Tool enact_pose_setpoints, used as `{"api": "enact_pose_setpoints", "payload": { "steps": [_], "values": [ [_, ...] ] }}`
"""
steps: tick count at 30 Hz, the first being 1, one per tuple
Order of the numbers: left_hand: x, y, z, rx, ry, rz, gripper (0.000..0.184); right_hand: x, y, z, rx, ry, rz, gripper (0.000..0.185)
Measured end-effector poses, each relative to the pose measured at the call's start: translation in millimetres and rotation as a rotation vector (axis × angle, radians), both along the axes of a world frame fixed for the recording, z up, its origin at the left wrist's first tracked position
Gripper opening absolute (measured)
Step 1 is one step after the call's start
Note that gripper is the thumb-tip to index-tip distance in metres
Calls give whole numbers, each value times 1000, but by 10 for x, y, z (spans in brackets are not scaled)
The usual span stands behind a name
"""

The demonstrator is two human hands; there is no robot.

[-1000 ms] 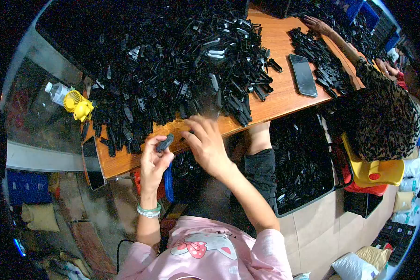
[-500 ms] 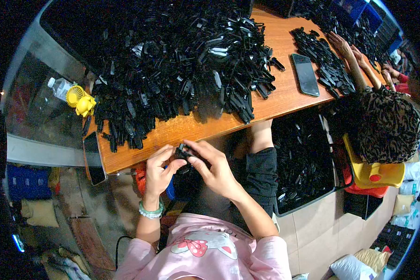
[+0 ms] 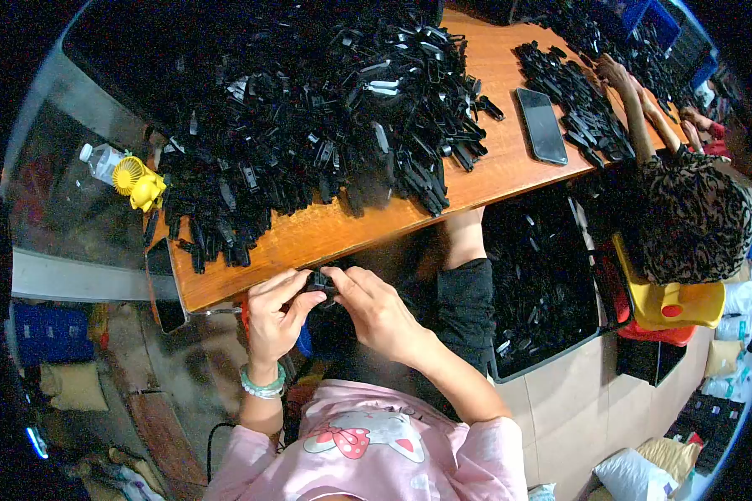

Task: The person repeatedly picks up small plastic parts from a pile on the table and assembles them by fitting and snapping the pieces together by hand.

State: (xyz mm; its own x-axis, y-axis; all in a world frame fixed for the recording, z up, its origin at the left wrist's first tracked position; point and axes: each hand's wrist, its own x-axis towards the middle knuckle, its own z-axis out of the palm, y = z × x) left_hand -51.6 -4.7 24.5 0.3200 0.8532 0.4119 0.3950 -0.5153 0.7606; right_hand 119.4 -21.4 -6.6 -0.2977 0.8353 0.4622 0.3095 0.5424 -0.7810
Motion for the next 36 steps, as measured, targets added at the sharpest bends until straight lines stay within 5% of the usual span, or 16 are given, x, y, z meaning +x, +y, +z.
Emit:
{"api": "enact_pose_setpoints", "payload": {
  "steps": [3, 5, 9, 14, 18, 22, 26, 29, 32, 36],
  "values": [
    [30, 1, 22, 14, 32, 2, 22, 35, 15, 32, -33, -94, -6, 47],
    [87, -32, -61, -307, -29, 57, 22, 10, -9, -24, -30, -94, -61, 48],
    [134, 53, -226, -65, -88, 45, 32, -19, -66, -32, 6, -38, -132, 50],
    [180, -13, -226, -336, -355, 39, 25, 60, -84, -29, -411, 402, -172, 53],
    [159, -3, -219, -377, -473, -215, 25, 149, -14, -80, -444, 638, 46, 35],
    [148, 10, -213, -484, -570, -274, 25, 234, -25, -85, -359, 438, -29, 27],
    [102, 89, -269, -464, -397, -309, 25, 238, -23, -144, -319, 394, -84, 25],
    [128, 295, -289, -255, -149, -313, 22, 219, -13, -195, -377, 60, -171, 31],
    [299, 453, -269, 81, 95, 73, 15, 196, 22, -93, -343, 142, 41, 34],
    [480, 744, -382, 209, 284, 66, 16, 420, 388, 14, 93, -131, -497, 22]
  ]
}}
